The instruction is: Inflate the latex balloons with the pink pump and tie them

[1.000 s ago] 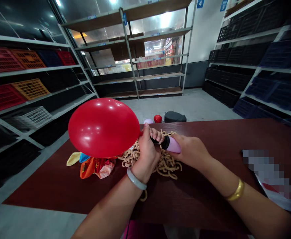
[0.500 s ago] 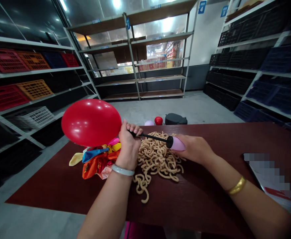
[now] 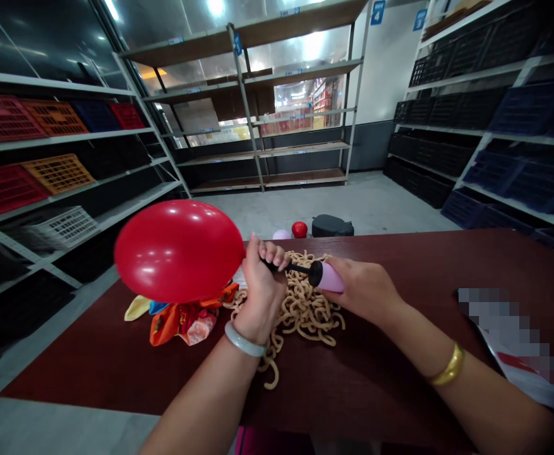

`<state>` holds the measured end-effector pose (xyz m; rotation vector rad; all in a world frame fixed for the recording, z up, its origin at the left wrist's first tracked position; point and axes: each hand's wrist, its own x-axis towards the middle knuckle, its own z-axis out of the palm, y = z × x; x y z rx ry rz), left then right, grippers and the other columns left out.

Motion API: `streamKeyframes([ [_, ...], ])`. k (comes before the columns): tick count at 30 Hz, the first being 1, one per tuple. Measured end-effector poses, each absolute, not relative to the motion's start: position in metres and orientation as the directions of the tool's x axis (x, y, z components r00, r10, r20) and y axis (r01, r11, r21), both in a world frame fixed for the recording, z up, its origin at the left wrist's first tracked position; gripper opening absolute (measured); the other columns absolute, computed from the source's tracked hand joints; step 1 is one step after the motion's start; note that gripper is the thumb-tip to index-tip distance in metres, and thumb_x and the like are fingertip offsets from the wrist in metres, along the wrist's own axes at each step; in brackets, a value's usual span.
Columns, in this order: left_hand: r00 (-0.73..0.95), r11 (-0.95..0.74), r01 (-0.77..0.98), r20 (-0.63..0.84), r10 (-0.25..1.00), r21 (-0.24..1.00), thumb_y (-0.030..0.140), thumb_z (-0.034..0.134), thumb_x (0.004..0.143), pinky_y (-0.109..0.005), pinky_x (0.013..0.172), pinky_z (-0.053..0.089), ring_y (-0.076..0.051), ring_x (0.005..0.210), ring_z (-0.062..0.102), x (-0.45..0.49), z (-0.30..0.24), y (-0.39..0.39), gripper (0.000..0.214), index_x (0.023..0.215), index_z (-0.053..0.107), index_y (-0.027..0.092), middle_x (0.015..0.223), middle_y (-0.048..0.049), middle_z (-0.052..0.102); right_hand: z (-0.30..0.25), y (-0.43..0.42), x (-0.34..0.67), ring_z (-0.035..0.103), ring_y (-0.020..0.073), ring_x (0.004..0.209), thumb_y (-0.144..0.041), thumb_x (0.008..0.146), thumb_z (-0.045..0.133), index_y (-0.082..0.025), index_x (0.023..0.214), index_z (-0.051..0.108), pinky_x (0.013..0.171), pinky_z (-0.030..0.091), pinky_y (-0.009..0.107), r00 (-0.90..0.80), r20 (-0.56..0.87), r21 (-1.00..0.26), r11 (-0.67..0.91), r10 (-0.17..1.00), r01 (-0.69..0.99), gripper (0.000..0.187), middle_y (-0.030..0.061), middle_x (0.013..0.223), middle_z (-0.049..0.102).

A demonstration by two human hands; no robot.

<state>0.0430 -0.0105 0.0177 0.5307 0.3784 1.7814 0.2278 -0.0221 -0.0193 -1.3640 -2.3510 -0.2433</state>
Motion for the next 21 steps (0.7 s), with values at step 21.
streamKeyframes([
  [21,-0.270,-0.273,-0.811,0.083,0.959,0.517,0.026,0.056,0.085,-0.020,0.038,0.022,-0.006,0.034,0.030,-0.002,0.023,0.010,0.039,0.058,0.028,0.019,0.044,0.0088,0.027,-0.022,-0.014,0.230,0.067,0.0237,0.083,-0.059,0.080,0.053,-0.026,0.113,0.057,0.065,0.044,0.032,-0.445,0.376,-0.108,0.516,0.813,0.850,0.047,0.0036,0.098,0.070],
])
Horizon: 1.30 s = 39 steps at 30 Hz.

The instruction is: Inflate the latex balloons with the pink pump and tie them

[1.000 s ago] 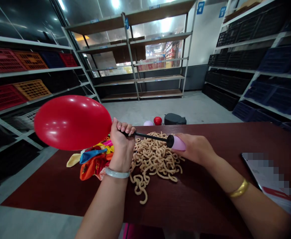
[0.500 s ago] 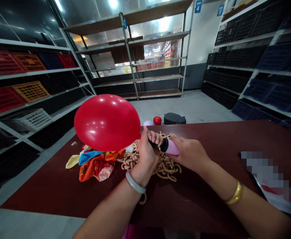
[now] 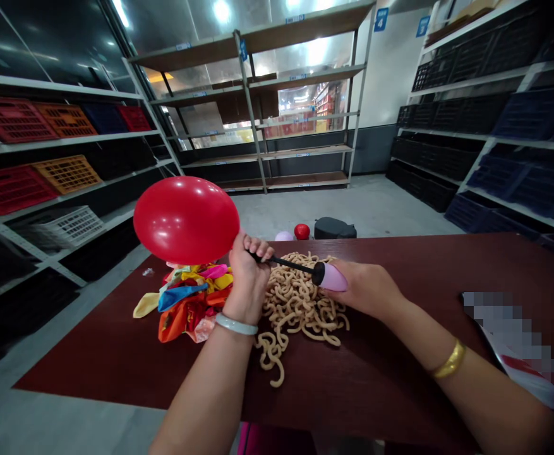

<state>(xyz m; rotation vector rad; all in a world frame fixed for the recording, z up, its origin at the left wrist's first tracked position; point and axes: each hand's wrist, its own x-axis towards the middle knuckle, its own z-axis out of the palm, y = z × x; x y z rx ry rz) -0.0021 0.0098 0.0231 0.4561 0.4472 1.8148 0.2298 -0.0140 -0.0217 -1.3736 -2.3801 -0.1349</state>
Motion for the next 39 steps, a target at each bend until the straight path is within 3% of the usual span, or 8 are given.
streamKeyframes([
  [5,-0.341,-0.370,-0.796,0.151,0.928,0.478,0.026,0.057,0.084,-0.021,0.037,0.023,-0.006,0.034,0.030,-0.025,0.037,0.007,0.041,0.058,0.025,0.020,0.043,0.0091,0.027,-0.014,-0.011,0.243,0.066,0.0256,0.084,-0.062,0.081,0.051,-0.023,0.114,0.057,0.064,0.043,0.033,-0.449,0.410,-0.035,0.506,0.794,0.862,0.051,0.0067,0.101,0.070],
  [12,-0.295,-0.344,-0.835,0.179,0.939,0.430,0.029,0.057,0.086,-0.020,0.039,0.024,-0.006,0.036,0.032,0.009,0.027,0.000,0.041,0.058,0.028,0.019,0.045,0.0084,0.027,-0.014,-0.016,0.242,0.066,0.0272,0.082,-0.056,0.081,0.054,-0.020,0.116,0.055,0.062,0.041,0.034,-0.428,0.430,0.037,0.458,0.795,0.888,0.050,0.0095,0.099,0.070],
  [17,-0.189,-0.227,-0.854,0.127,0.974,0.467,0.030,0.056,0.087,-0.021,0.040,0.025,-0.006,0.038,0.031,0.052,0.003,-0.004,0.038,0.058,0.034,0.018,0.047,0.0071,0.028,-0.018,-0.022,0.228,0.066,0.0264,0.084,-0.052,0.082,0.054,-0.020,0.121,0.051,0.062,0.040,0.032,-0.442,0.417,-0.010,0.490,0.794,0.872,0.051,0.0095,0.105,0.069],
  [24,-0.120,-0.153,-0.837,0.098,0.988,0.525,0.033,0.062,0.084,-0.022,0.040,0.025,-0.007,0.039,0.031,0.072,-0.001,-0.014,0.044,0.055,0.033,0.018,0.046,0.0059,0.029,-0.018,-0.030,0.218,0.066,0.0256,0.082,-0.052,0.083,0.053,-0.019,0.115,0.053,0.061,0.039,0.031,-0.436,0.412,-0.068,0.504,0.800,0.861,0.047,0.0094,0.098,0.069],
  [29,-0.081,-0.121,-0.836,0.098,0.992,0.535,0.034,0.059,0.086,-0.022,0.040,0.027,-0.007,0.038,0.032,0.062,0.002,-0.010,0.041,0.057,0.036,0.018,0.046,0.0062,0.031,-0.018,-0.029,0.216,0.066,0.0233,0.082,-0.055,0.082,0.054,-0.024,0.112,0.054,0.061,0.039,0.030,-0.428,0.394,-0.119,0.507,0.813,0.854,0.044,0.0049,0.098,0.069],
  [34,-0.143,-0.150,-0.848,0.053,0.988,0.509,0.029,0.053,0.089,-0.021,0.038,0.023,-0.007,0.035,0.029,0.028,0.006,0.008,0.041,0.056,0.029,0.019,0.043,0.0069,0.028,-0.019,-0.023,0.218,0.066,0.0234,0.083,-0.058,0.081,0.054,-0.027,0.112,0.054,0.064,0.041,0.031,-0.417,0.354,-0.128,0.485,0.837,0.865,0.044,0.0030,0.098,0.070],
  [39,-0.269,-0.288,-0.846,0.108,0.957,0.449,0.022,0.051,0.088,-0.021,0.037,0.023,-0.007,0.034,0.029,-0.020,0.028,0.012,0.039,0.058,0.027,0.019,0.042,0.0080,0.027,-0.012,-0.019,0.231,0.066,0.0246,0.085,-0.060,0.081,0.052,-0.026,0.113,0.055,0.065,0.041,0.032,-0.436,0.360,-0.075,0.492,0.825,0.867,0.047,0.0048,0.101,0.069],
])
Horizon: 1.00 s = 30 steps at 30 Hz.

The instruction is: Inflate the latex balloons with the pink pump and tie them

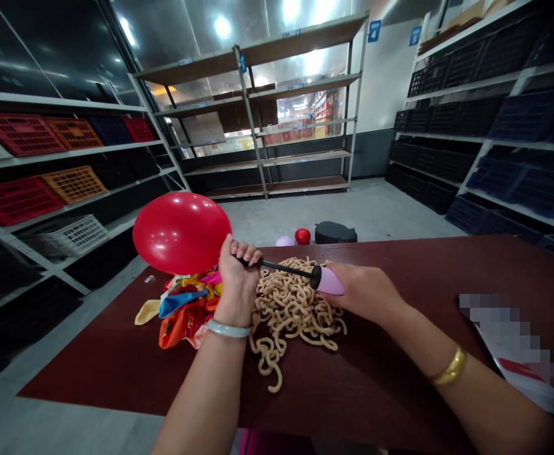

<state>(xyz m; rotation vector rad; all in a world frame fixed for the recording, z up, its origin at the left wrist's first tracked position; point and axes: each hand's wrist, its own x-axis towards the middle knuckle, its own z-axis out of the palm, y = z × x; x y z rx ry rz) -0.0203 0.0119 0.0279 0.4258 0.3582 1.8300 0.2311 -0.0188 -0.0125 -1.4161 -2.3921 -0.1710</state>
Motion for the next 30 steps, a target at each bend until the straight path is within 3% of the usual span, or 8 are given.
streamKeyframes([
  [5,-0.293,-0.338,-0.843,0.170,0.941,0.417,0.024,0.053,0.087,-0.021,0.038,0.025,-0.007,0.034,0.030,-0.028,0.038,0.006,0.042,0.057,0.024,0.020,0.043,0.0079,0.027,-0.004,-0.018,0.243,0.065,0.0260,0.083,-0.065,0.083,0.045,-0.023,0.113,0.055,0.062,0.039,0.032,-0.417,0.386,0.002,0.451,0.823,0.893,0.052,0.0085,0.098,0.069],
  [12,-0.251,-0.287,-0.861,0.140,0.958,0.420,0.027,0.056,0.086,-0.020,0.039,0.025,-0.005,0.036,0.032,0.009,0.017,0.009,0.040,0.059,0.028,0.019,0.046,0.0083,0.027,-0.006,-0.022,0.238,0.065,0.0254,0.076,-0.057,0.083,0.051,-0.021,0.113,0.055,0.058,0.036,0.031,-0.416,0.363,0.060,0.425,0.834,0.903,0.048,0.0090,0.093,0.069],
  [18,-0.131,-0.156,-0.878,0.087,0.988,0.452,0.028,0.055,0.088,-0.022,0.041,0.026,-0.006,0.038,0.031,0.057,-0.003,-0.001,0.038,0.058,0.034,0.018,0.046,0.0070,0.028,-0.011,-0.027,0.227,0.066,0.0249,0.079,-0.052,0.081,0.056,-0.020,0.120,0.051,0.059,0.037,0.032,-0.436,0.382,-0.008,0.475,0.815,0.880,0.051,0.0078,0.099,0.069],
  [23,-0.123,-0.158,-0.856,0.103,0.987,0.492,0.034,0.058,0.087,-0.022,0.042,0.027,-0.007,0.040,0.032,0.075,-0.008,-0.009,0.042,0.056,0.035,0.018,0.047,0.0057,0.031,-0.013,-0.028,0.222,0.066,0.0245,0.081,-0.049,0.081,0.057,-0.020,0.121,0.050,0.060,0.038,0.031,-0.424,0.376,-0.053,0.476,0.824,0.878,0.051,0.0076,0.102,0.069],
  [30,-0.101,-0.094,-0.858,0.014,0.995,0.505,0.035,0.056,0.088,-0.022,0.040,0.025,-0.007,0.038,0.030,0.063,-0.011,-0.001,0.043,0.057,0.032,0.019,0.046,0.0063,0.030,-0.020,-0.023,0.219,0.066,0.0237,0.084,-0.054,0.080,0.056,-0.024,0.109,0.056,0.064,0.041,0.031,-0.430,0.340,-0.109,0.489,0.836,0.865,0.041,0.0054,0.099,0.069],
])
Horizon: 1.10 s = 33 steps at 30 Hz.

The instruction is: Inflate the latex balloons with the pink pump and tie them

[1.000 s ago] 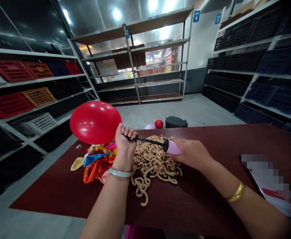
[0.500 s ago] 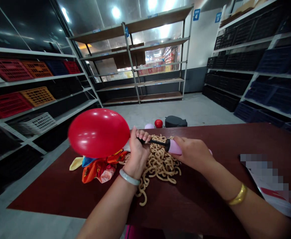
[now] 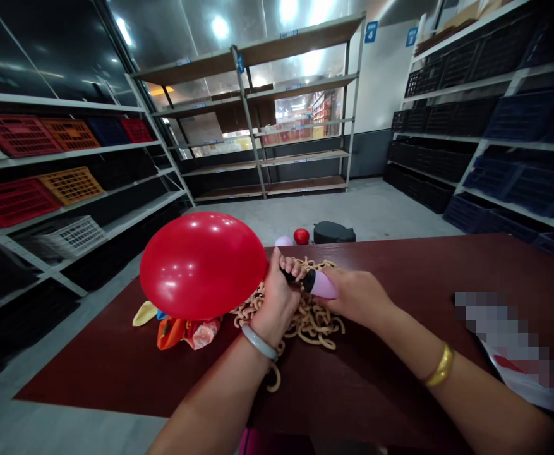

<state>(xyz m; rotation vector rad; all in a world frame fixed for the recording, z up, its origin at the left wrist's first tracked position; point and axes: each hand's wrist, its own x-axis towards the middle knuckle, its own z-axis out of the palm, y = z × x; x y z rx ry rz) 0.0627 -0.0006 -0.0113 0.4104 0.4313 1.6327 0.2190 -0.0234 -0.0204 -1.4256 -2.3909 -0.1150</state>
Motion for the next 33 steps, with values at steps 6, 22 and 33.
streamKeyframes([
  [6,-0.187,-0.176,-0.856,0.027,0.982,0.487,0.026,0.054,0.087,-0.021,0.039,0.024,-0.006,0.035,0.029,0.009,0.009,0.015,0.039,0.058,0.027,0.019,0.044,0.0080,0.027,-0.016,-0.018,0.227,0.067,0.0235,0.083,-0.057,0.078,0.057,-0.029,0.113,0.055,0.064,0.042,0.031,-0.437,0.325,-0.121,0.496,0.838,0.860,0.045,0.0020,0.098,0.070],
  [22,-0.240,-0.271,-0.839,0.126,0.963,0.473,0.030,0.057,0.086,-0.021,0.040,0.026,-0.005,0.037,0.031,0.024,0.019,0.000,0.040,0.060,0.030,0.019,0.047,0.0082,0.027,-0.010,-0.022,0.235,0.066,0.0250,0.079,-0.055,0.081,0.054,-0.022,0.113,0.053,0.060,0.038,0.031,-0.427,0.374,-0.029,0.470,0.824,0.882,0.046,0.0069,0.096,0.069],
  [33,-0.167,-0.207,-0.823,0.123,0.978,0.529,0.033,0.062,0.084,-0.022,0.044,0.029,-0.007,0.043,0.036,0.079,-0.001,-0.019,0.041,0.057,0.035,0.018,0.048,0.0052,0.031,-0.014,-0.027,0.223,0.066,0.0245,0.081,-0.050,0.080,0.056,-0.019,0.118,0.054,0.061,0.040,0.031,-0.444,0.383,-0.090,0.511,0.810,0.855,0.049,0.0095,0.101,0.069],
])
